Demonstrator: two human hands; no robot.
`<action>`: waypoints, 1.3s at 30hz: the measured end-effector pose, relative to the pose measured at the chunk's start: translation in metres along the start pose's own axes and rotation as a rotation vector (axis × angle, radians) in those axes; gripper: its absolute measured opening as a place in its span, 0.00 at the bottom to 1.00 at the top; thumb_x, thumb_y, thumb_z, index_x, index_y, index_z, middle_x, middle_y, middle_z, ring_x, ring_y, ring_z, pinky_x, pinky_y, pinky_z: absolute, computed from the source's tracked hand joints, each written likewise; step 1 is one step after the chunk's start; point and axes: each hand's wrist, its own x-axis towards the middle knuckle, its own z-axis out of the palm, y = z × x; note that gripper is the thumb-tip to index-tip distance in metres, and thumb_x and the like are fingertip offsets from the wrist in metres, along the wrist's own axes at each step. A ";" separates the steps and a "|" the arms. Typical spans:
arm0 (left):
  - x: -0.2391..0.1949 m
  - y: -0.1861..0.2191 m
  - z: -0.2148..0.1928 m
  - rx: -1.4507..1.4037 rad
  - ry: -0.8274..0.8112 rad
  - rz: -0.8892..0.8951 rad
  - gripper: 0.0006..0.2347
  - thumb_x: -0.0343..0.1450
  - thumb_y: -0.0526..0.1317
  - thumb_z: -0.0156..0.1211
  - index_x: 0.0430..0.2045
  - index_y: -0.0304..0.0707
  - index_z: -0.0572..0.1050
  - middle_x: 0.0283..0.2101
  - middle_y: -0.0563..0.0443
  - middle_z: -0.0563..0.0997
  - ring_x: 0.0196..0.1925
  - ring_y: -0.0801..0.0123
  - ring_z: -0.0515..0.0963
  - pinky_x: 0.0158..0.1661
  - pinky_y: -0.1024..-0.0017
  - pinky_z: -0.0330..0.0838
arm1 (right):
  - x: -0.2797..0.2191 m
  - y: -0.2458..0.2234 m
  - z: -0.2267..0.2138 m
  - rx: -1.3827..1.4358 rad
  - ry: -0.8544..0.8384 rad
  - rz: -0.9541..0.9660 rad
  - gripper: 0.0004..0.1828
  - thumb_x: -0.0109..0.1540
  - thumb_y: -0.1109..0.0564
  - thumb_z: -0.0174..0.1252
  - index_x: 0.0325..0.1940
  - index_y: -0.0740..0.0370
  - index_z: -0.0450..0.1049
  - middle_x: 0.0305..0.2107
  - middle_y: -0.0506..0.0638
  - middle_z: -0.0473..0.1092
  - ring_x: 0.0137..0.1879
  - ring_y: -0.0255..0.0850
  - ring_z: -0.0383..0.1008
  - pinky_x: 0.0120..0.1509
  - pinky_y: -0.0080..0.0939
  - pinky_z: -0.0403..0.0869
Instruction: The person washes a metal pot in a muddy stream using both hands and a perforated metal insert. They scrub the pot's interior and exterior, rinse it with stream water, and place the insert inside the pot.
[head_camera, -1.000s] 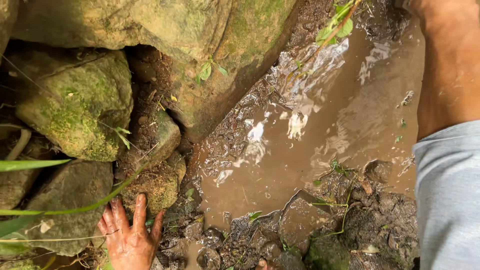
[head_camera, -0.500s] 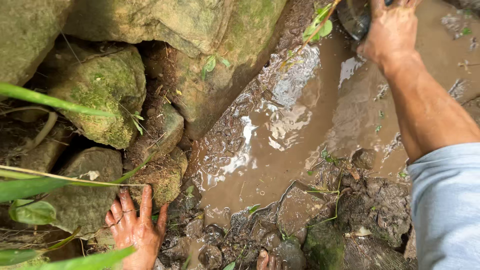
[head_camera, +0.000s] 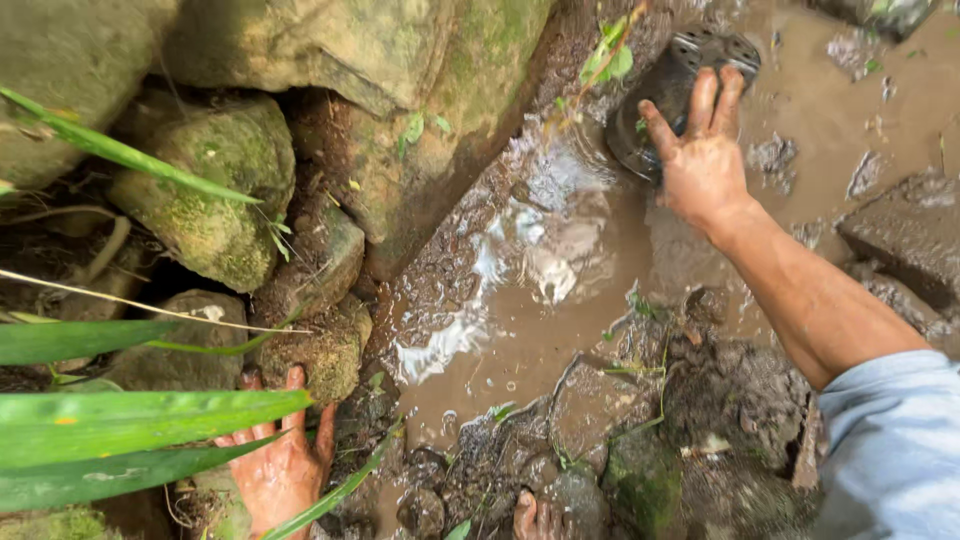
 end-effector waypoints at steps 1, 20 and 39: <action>-0.004 -0.001 -0.003 -0.010 -0.022 -0.001 0.29 0.67 0.55 0.65 0.64 0.52 0.71 0.62 0.25 0.73 0.64 0.29 0.72 0.64 0.34 0.62 | -0.009 -0.005 0.002 -0.071 0.033 -0.043 0.53 0.54 0.61 0.70 0.82 0.42 0.60 0.74 0.81 0.35 0.81 0.80 0.27 0.62 0.50 0.77; 0.010 0.001 -0.009 -0.047 -0.063 0.018 0.28 0.67 0.51 0.67 0.62 0.44 0.72 0.64 0.21 0.68 0.62 0.30 0.67 0.58 0.38 0.62 | 0.030 0.089 0.089 0.558 0.014 0.671 0.77 0.48 0.36 0.80 0.86 0.56 0.37 0.70 0.90 0.20 0.81 0.83 0.16 0.93 0.70 0.35; 0.002 0.003 0.000 -0.054 -0.045 -0.005 0.32 0.68 0.51 0.66 0.68 0.44 0.67 0.68 0.21 0.65 0.66 0.25 0.65 0.66 0.31 0.55 | -0.017 0.012 0.041 0.567 0.067 0.437 0.67 0.43 0.43 0.83 0.80 0.47 0.56 0.72 0.81 0.19 0.78 0.81 0.16 0.90 0.68 0.50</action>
